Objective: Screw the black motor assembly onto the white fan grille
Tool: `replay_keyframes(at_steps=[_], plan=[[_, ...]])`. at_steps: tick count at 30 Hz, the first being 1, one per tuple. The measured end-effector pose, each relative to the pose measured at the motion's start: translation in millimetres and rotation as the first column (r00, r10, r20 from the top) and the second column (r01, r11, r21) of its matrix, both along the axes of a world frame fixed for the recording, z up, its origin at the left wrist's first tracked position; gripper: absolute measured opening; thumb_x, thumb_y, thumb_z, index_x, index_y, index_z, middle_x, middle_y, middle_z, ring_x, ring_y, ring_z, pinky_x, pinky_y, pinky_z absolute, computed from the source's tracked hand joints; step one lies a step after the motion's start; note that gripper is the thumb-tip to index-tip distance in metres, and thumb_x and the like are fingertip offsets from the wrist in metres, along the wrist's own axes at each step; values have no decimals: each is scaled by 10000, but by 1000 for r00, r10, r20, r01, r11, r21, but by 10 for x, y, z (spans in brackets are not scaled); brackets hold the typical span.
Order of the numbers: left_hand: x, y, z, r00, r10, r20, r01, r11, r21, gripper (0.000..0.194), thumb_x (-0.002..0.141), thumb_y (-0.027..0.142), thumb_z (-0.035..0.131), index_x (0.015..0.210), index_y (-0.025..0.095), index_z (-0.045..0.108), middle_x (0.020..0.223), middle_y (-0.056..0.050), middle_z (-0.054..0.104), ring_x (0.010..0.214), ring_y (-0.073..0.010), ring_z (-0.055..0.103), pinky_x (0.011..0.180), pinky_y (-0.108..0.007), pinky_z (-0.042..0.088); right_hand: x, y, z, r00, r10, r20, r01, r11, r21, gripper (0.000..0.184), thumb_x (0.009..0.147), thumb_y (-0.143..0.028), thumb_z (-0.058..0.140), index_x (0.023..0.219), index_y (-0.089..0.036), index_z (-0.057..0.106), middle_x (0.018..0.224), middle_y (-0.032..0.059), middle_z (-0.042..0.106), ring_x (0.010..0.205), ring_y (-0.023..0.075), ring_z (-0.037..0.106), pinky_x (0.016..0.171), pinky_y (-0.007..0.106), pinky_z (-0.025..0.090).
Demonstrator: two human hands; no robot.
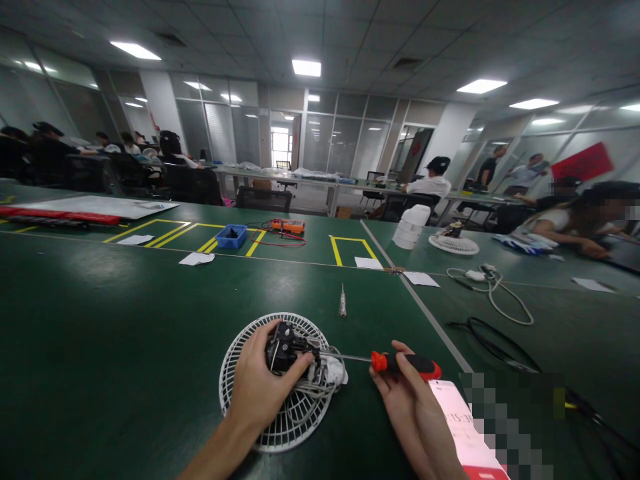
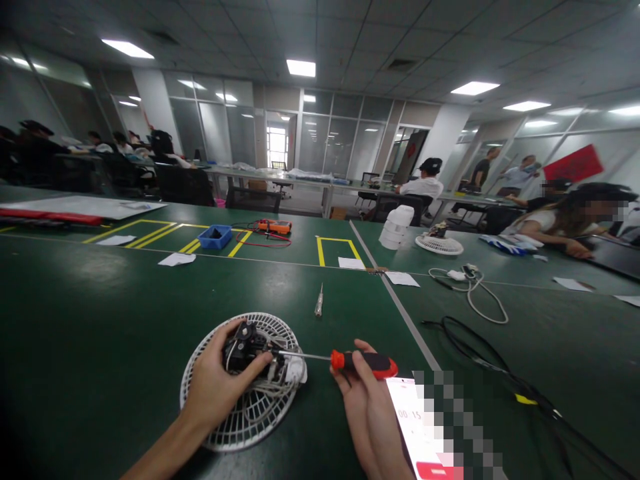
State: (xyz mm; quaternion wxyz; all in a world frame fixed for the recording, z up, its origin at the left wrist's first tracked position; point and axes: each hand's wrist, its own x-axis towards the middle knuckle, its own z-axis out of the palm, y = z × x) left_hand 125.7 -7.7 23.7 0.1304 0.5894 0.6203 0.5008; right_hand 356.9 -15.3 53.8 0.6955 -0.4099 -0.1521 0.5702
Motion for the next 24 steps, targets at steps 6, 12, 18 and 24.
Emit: replay_keyframes(at_steps=[6, 12, 18, 24], plan=[[-9, 2, -9, 1000, 5, 5, -5, 1000, -13, 689, 729, 606, 771, 1279, 244, 565, 1246, -91, 657, 1164, -303, 625, 1040, -536, 496, 5, 22, -9, 999, -7, -49, 6, 1000, -25, 668, 471, -166, 968, 1076, -198, 687, 947, 41, 747, 949, 188, 707, 897, 302, 580], [-15, 8, -19, 1000, 5, -11, -5, 1000, -3, 682, 726, 603, 775, 1270, 248, 566, 1241, -89, 659, 1161, -303, 629, 1037, -532, 500, 10, 34, -77, 997, -15, -71, 13, 1000, -16, 504, 563, -265, 953, 991, -224, 690, 934, 16, 732, 928, 200, 715, 870, 332, 599], [-16, 16, -28, 1000, 5, -20, -5, 1000, 13, 692, 722, 598, 782, 1276, 246, 561, 1237, -95, 659, 1162, -305, 629, 1038, -536, 499, 24, 42, -82, 998, -53, -21, 52, 998, -34, 569, 557, -231, 952, 1062, -226, 692, 945, -7, 730, 908, 182, 713, 875, 318, 600], [-18, 6, -37, 1000, 20, -24, -20, 1000, 20, 695, 711, 603, 785, 1271, 249, 572, 1233, -95, 671, 1154, -315, 640, 1027, -541, 507, 34, 27, -17, 997, -39, -60, 37, 999, -37, 610, 492, -130, 920, 1054, -217, 701, 1020, 38, 760, 1080, 229, 698, 1021, 365, 536]])
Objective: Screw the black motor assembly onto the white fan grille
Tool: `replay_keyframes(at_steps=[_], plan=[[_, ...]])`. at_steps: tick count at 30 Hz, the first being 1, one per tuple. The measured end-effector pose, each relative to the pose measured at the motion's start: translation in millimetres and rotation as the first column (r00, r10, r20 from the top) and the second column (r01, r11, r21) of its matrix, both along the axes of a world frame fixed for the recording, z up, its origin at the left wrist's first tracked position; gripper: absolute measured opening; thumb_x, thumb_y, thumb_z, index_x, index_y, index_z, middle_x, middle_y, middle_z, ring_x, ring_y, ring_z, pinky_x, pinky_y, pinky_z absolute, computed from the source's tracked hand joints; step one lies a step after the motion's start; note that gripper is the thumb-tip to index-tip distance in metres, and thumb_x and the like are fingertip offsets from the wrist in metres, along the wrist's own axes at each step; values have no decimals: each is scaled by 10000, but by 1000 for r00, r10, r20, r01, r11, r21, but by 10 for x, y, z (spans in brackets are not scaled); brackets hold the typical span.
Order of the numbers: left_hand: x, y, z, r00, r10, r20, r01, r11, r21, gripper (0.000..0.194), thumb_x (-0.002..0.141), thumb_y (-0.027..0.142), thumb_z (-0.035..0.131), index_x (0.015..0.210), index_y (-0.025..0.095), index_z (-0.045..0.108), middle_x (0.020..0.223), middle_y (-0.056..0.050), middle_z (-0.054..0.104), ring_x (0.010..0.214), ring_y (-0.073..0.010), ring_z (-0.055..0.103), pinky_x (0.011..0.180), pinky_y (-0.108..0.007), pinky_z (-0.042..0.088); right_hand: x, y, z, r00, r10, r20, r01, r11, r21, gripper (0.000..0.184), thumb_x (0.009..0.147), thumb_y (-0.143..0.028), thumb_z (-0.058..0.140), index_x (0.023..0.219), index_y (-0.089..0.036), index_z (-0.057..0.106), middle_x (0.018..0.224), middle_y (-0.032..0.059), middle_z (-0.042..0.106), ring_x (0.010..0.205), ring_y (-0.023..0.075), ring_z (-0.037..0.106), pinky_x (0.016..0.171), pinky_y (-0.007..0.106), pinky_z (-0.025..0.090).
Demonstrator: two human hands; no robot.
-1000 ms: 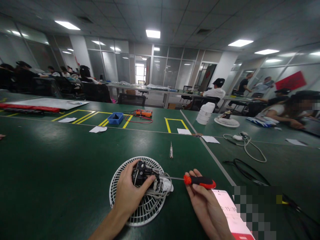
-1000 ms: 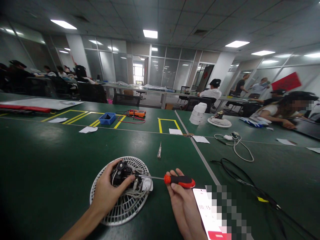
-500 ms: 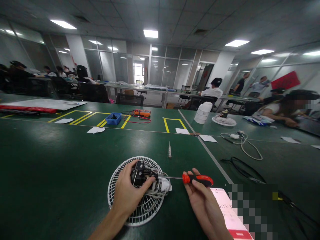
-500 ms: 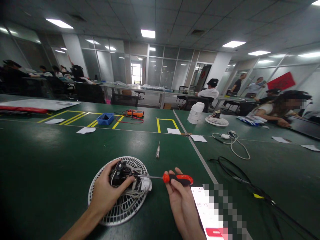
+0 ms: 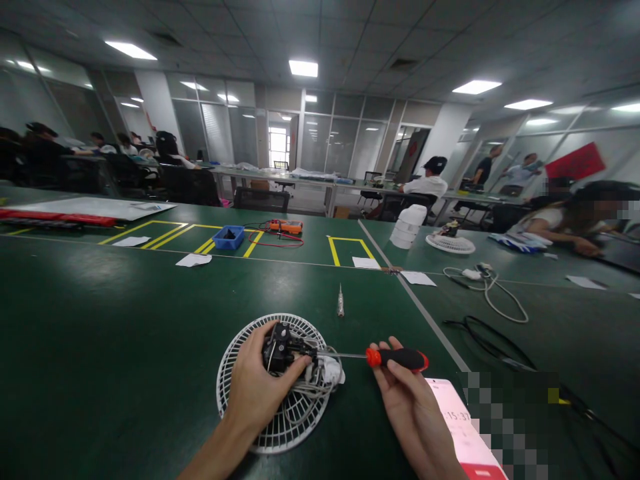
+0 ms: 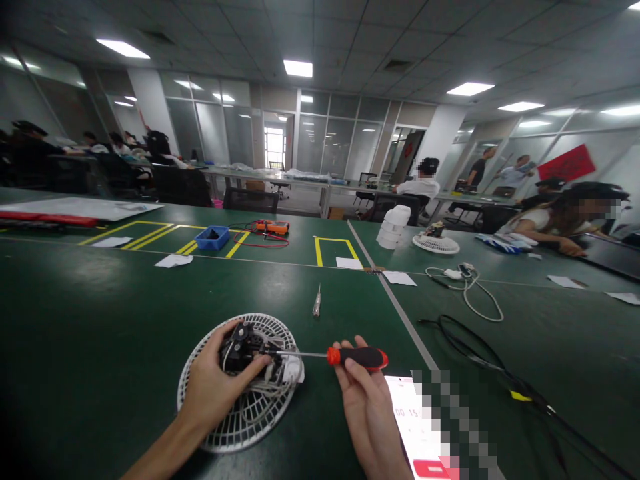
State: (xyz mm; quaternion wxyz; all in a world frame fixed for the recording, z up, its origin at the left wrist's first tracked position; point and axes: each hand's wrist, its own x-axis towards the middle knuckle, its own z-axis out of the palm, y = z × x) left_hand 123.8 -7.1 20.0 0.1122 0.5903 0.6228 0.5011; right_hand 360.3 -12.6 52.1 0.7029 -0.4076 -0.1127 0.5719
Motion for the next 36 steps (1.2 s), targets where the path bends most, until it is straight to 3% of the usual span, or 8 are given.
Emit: replay_keyframes(at_steps=[11, 15, 18, 21, 29, 32, 36], plan=[[8, 6, 1, 1000, 10, 19, -9, 1000, -24, 713, 702, 610, 788, 1277, 250, 568, 1251, -90, 664, 1172, -312, 629, 1043, -538, 501, -6, -8, 6, 999, 43, 14, -43, 999, 11, 467, 477, -93, 844, 917, -210, 741, 1081, 52, 763, 1164, 270, 668, 1056, 383, 513], [5, 4, -1, 1000, 2, 16, -1, 1000, -18, 701, 704, 598, 792, 1269, 247, 569, 1245, -91, 665, 1173, -309, 626, 1052, -539, 493, -11, -11, 48, 997, 54, -47, -54, 999, 2, 461, 435, -103, 871, 862, -204, 731, 1027, 62, 759, 1087, 275, 695, 951, 367, 579], [2, 3, -5, 1000, -4, 13, 4, 1000, -16, 699, 707, 593, 793, 1274, 255, 563, 1244, -87, 662, 1173, -307, 624, 1050, -534, 493, 1, 9, 17, 994, 70, -88, -74, 996, -42, 364, 524, -240, 914, 817, -202, 701, 878, 34, 735, 896, 237, 725, 799, 366, 629], [4, 7, -10, 1000, -9, 15, 9, 1000, -26, 702, 711, 593, 792, 1284, 263, 556, 1250, -83, 655, 1180, -305, 619, 1054, -531, 489, 11, 35, -34, 997, 65, -37, -68, 994, -82, 369, 602, -285, 911, 897, -210, 703, 848, 12, 722, 787, 193, 718, 699, 312, 625], [3, 0, -2, 1000, -7, 23, 7, 1000, -30, 717, 710, 591, 795, 1294, 253, 553, 1260, -95, 650, 1193, -318, 613, 1058, -547, 481, 4, 19, -14, 998, 57, 23, -56, 998, -10, 528, 518, -164, 920, 997, -220, 706, 983, 25, 755, 1036, 227, 707, 966, 356, 571], [5, -7, 13, 1000, -12, 21, 12, 1000, -19, 701, 717, 592, 789, 1283, 246, 562, 1252, -100, 653, 1180, -322, 621, 1046, -547, 491, -6, 6, -21, 997, 26, 78, -26, 1000, -5, 540, 520, -222, 950, 995, -216, 693, 962, 19, 751, 1009, 225, 711, 940, 357, 583], [9, -5, 16, 1000, -11, 9, 11, 1000, -23, 692, 723, 600, 783, 1277, 248, 564, 1258, -97, 652, 1183, -316, 618, 1047, -547, 492, -41, -14, -58, 980, -47, 194, 48, 999, 1, 492, 519, -316, 984, 874, -199, 664, 867, -13, 732, 810, 189, 729, 774, 315, 626]])
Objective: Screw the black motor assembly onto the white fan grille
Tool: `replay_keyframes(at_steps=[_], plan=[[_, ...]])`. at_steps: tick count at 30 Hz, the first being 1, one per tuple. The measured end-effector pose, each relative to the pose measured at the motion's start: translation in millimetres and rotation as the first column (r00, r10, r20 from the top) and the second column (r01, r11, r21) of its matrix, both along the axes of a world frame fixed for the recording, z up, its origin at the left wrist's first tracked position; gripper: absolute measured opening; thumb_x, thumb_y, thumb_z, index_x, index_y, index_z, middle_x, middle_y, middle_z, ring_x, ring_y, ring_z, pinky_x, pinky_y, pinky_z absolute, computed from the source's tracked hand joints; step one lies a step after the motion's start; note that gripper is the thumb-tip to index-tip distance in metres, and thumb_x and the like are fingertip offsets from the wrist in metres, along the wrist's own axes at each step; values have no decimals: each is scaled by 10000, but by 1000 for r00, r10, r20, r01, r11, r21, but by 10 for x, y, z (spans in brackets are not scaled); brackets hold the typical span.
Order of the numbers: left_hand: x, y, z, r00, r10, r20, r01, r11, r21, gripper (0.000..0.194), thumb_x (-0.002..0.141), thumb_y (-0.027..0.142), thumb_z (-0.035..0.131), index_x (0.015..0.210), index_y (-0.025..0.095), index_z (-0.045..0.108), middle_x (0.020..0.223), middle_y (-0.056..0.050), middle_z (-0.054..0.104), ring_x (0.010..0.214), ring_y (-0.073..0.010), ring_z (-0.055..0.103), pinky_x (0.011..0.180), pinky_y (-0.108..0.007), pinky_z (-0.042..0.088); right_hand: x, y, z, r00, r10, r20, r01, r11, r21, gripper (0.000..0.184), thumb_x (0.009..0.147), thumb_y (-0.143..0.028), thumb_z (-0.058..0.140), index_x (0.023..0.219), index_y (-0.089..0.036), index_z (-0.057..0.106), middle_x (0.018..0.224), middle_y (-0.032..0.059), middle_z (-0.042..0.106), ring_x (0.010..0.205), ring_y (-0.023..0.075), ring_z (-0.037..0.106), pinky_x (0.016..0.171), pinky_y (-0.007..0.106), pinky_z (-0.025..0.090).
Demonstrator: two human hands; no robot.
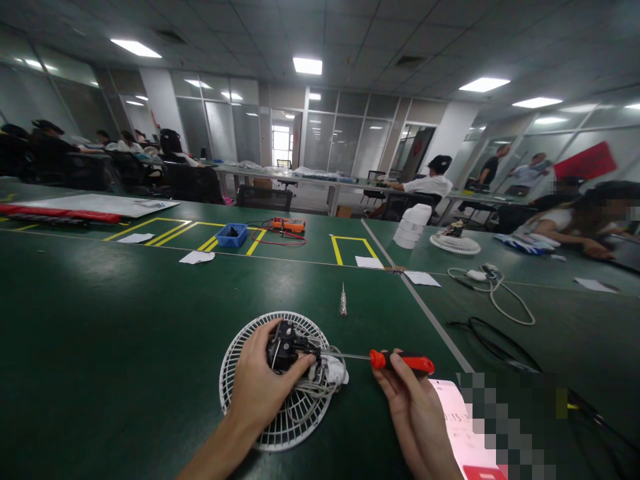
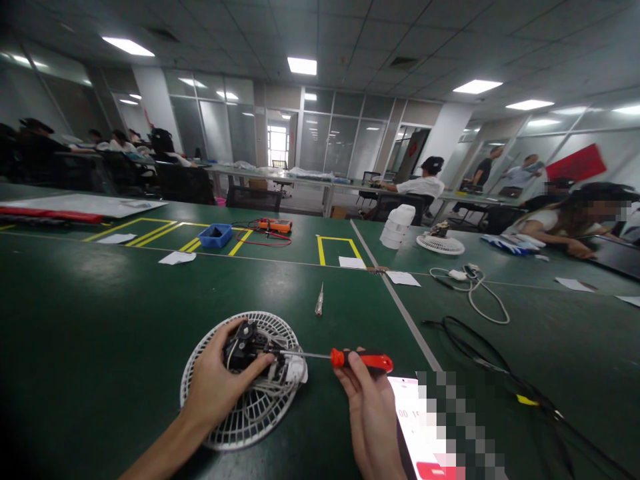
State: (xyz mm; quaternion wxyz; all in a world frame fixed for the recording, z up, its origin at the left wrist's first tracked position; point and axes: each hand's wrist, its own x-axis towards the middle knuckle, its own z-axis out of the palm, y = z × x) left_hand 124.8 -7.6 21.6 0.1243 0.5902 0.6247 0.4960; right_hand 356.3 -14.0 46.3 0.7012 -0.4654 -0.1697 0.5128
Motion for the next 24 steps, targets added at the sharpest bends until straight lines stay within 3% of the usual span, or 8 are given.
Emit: replay_keyframes(at_steps=[5, 14, 18, 24], plan=[[8, 3, 8, 1000, 6, -11, -6, 1000, 6, 682, 724, 593, 781, 1269, 240, 570, 1249, -101, 659, 1173, -314, 628, 1035, -543, 503, -22, -13, -44, 999, -10, 50, 11, 1000, -24, 519, 492, -371, 1000, 793, -180, 623, 735, -10, 719, 648, 165, 706, 665, 278, 614], [14, -5, 24, 1000, -7, -21, 7, 1000, 22, 670, 741, 578, 774, 1278, 238, 562, 1248, -102, 657, 1168, -312, 629, 1036, -548, 505, 8, 21, -33, 997, -59, -54, 55, 996, -66, 540, 526, -361, 981, 864, -207, 589, 759, -21, 719, 689, 184, 717, 668, 296, 604], [11, -3, 25, 1000, -10, -24, 11, 999, 31, 668, 745, 581, 769, 1279, 239, 559, 1250, -101, 658, 1169, -309, 629, 1038, -540, 505, 73, 66, -16, 990, -102, -97, 90, 988, -122, 452, 626, -395, 915, 879, -216, 587, 714, -41, 673, 657, 152, 675, 614, 255, 568], [3, 9, 4, 999, -10, -50, 12, 999, 42, 660, 744, 567, 767, 1275, 231, 565, 1243, -106, 665, 1158, -313, 639, 1028, -536, 512, 86, 48, 17, 995, 91, 31, -85, 985, -150, 526, 661, -463, 871, 1047, -185, 646, 733, 6, 675, 531, 121, 557, 474, 223, 439]])
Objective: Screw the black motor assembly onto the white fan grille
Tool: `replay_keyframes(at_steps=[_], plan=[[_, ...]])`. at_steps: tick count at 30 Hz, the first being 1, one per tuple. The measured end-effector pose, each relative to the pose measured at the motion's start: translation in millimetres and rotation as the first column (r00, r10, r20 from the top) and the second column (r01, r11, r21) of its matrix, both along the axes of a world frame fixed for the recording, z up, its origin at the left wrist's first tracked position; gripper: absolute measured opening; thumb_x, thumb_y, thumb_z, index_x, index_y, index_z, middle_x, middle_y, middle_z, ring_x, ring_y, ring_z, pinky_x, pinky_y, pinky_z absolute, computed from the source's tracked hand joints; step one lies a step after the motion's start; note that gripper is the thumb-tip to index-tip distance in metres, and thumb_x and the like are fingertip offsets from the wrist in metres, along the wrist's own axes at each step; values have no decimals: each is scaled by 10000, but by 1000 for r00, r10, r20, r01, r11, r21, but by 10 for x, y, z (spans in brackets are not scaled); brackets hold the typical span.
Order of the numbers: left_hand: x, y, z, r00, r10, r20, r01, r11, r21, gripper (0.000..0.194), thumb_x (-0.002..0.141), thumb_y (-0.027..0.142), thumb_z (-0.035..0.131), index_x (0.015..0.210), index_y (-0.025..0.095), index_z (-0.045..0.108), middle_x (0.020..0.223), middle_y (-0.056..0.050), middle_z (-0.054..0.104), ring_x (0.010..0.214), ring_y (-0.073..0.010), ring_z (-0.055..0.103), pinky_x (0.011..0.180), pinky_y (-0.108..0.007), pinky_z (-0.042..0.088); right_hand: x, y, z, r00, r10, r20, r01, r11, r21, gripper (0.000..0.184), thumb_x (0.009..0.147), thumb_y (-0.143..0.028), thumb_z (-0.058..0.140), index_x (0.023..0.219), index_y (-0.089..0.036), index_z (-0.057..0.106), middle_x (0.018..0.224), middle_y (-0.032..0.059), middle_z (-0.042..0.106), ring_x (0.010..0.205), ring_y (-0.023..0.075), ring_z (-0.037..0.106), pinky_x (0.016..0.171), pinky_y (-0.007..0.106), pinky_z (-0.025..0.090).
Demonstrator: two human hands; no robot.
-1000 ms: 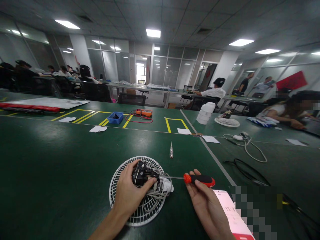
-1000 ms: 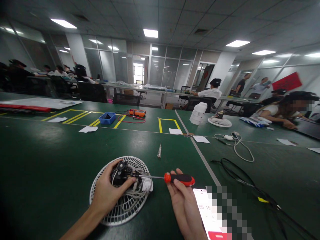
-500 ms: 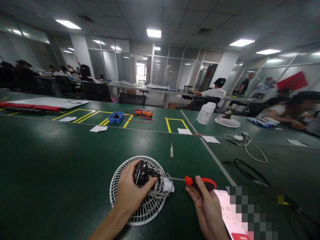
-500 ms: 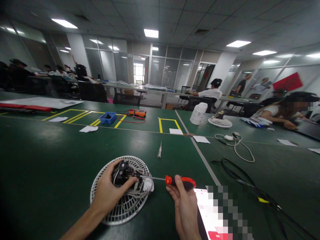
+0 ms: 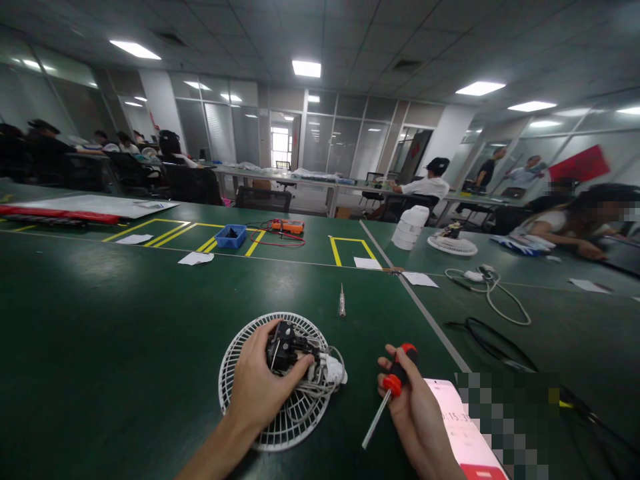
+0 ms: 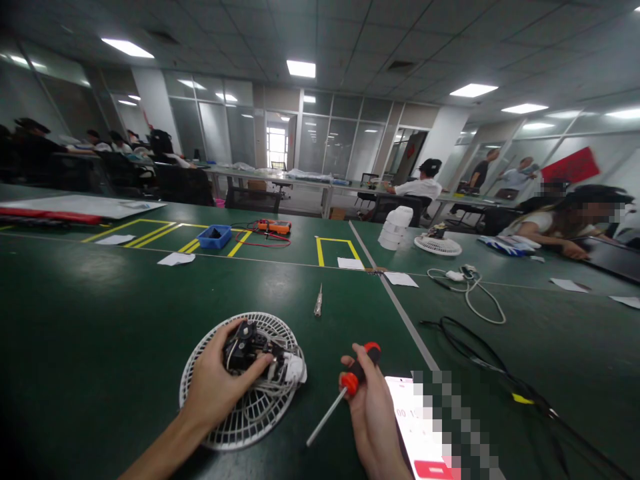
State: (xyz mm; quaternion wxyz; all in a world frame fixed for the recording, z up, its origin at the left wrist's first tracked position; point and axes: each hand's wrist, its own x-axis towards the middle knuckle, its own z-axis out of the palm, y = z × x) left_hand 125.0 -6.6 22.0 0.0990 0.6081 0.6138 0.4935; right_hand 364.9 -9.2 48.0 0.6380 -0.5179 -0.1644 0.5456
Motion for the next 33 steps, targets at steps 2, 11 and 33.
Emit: replay_keyframes(at_steps=[2, 11, 33], plan=[[0, -1, 5, 1000, -6, -2, 6, 1000, 9, 655, 748, 553, 765, 1281, 230, 565, 1249, -106, 667, 1161, -314, 639, 1032, -536, 510, -27, -34, 20, 988, 124, 97, -127, 992, 23, 618, 659, -479, 872, 1146, -178, 638, 712, 6, 674, 491, 116, 507, 456, 231, 393], [-59, 20, 32, 991, -117, -63, 118, 993, 19, 582, 813, 468, 713, 1318, 236, 542, 1283, -96, 659, 1199, -291, 626, 1047, -497, 511, -7, -91, -124, 179, 317, 931, -367, 900, -236, 651, 897, -568, 535, 1492, -307, 495, 718, 25, 697, 706, 309, 676, 693, 400, 467], [-871, -114, 245, 943, 42, -330, -81, 991, -106, 553, 722, 730, 656, 954, 232, 719, 947, -61, 751, 860, -282, 723, 778, -411, 589, 237, 14, -323, -120, 180, 976, -284, 936, -207, 510, 917, -379, 474, 1404, -290, 598, 898, 109, 635, 821, 310, 584, 663, 386, 423]])
